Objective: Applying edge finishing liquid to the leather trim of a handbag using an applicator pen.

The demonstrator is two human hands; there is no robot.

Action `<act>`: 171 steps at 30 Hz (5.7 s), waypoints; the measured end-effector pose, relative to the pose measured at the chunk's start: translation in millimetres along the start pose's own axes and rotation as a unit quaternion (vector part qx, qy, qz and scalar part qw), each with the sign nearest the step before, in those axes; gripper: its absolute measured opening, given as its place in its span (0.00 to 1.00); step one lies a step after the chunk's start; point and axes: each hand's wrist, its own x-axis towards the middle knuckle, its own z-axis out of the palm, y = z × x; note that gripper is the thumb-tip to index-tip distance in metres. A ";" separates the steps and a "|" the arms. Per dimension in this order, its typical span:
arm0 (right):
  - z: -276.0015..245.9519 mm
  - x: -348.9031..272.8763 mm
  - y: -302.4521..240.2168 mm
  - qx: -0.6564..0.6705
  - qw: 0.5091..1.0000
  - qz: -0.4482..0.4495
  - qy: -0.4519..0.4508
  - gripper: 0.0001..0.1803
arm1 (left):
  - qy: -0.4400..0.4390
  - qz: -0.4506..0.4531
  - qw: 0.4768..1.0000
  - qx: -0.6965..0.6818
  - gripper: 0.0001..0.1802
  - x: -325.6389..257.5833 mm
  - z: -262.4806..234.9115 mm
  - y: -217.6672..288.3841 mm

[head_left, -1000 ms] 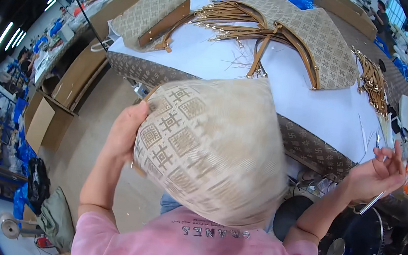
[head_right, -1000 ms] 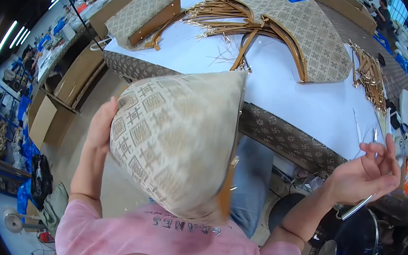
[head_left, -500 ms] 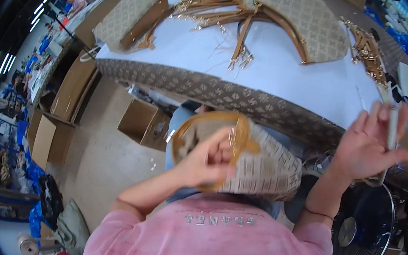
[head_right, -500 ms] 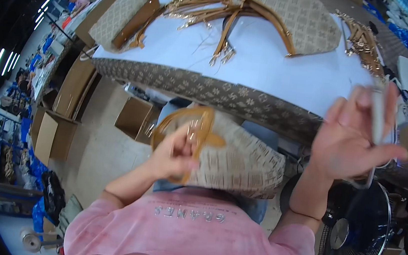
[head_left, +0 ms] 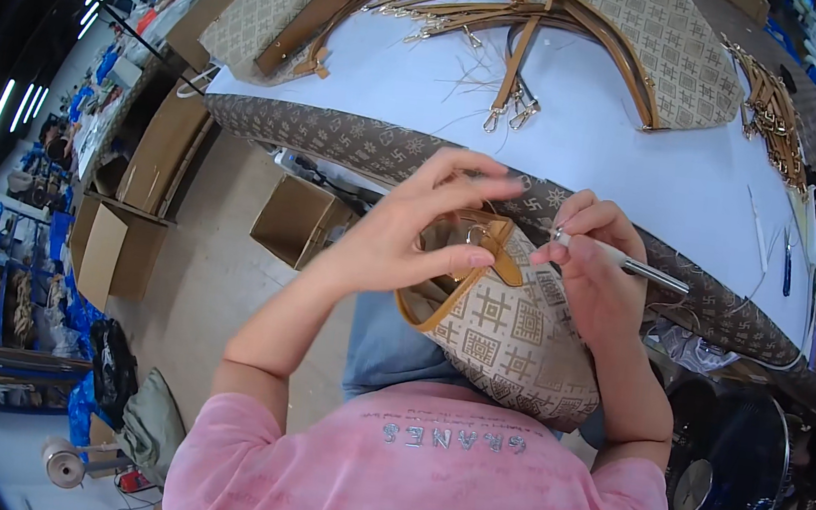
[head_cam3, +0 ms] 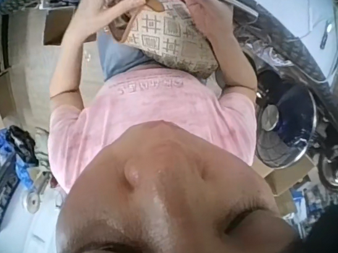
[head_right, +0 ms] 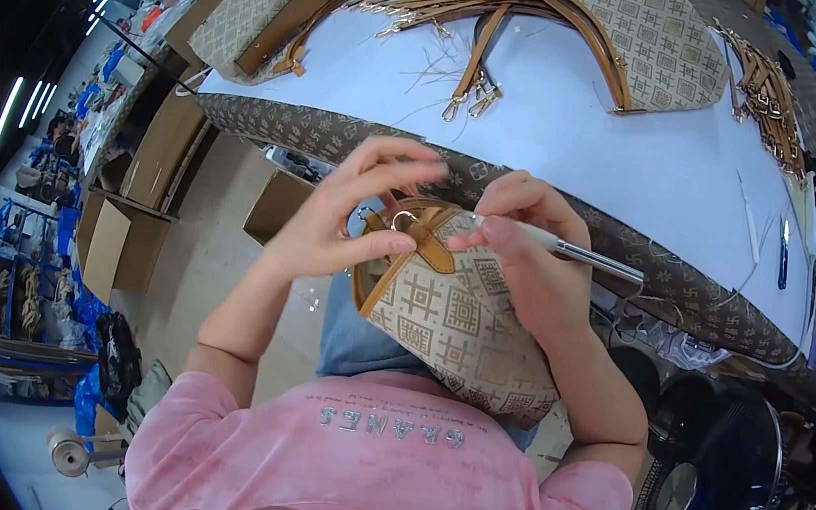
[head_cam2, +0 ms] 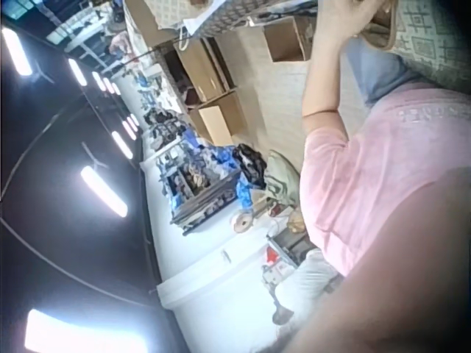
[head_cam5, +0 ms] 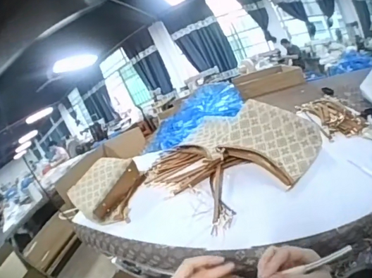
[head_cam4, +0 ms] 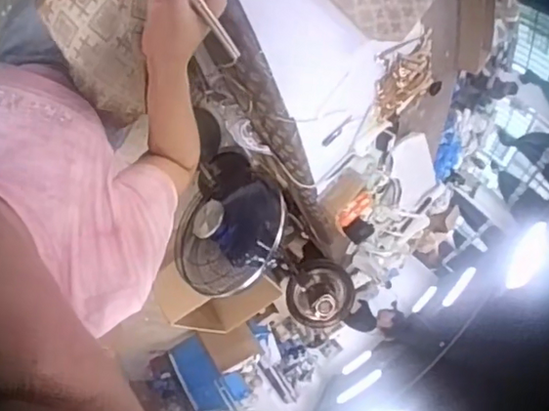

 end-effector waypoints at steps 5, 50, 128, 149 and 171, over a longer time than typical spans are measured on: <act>-2.4 1.6 -2.0 0.001 1.000 0.019 0.010 0.03 | -0.126 0.133 0.946 0.266 0.16 23.3 -21.4 21.0; 0.4 -3.0 8.7 -0.199 0.970 0.126 -0.061 0.08 | -0.245 0.180 0.894 0.330 0.06 17.9 -25.0 15.4; 0.5 4.2 25.3 -0.433 0.889 -0.043 -0.141 0.14 | -0.089 0.196 0.969 0.124 0.09 -10.8 -38.2 -12.1; -35.7 -29.6 12.8 -0.331 0.936 -0.116 -0.017 0.32 | 0.161 -0.275 0.946 0.065 0.41 -94.7 22.4 -77.7; -59.2 -24.5 -34.3 0.077 0.992 -0.092 -0.036 0.14 | 0.051 -0.019 0.967 -0.248 0.54 -82.2 15.4 -121.5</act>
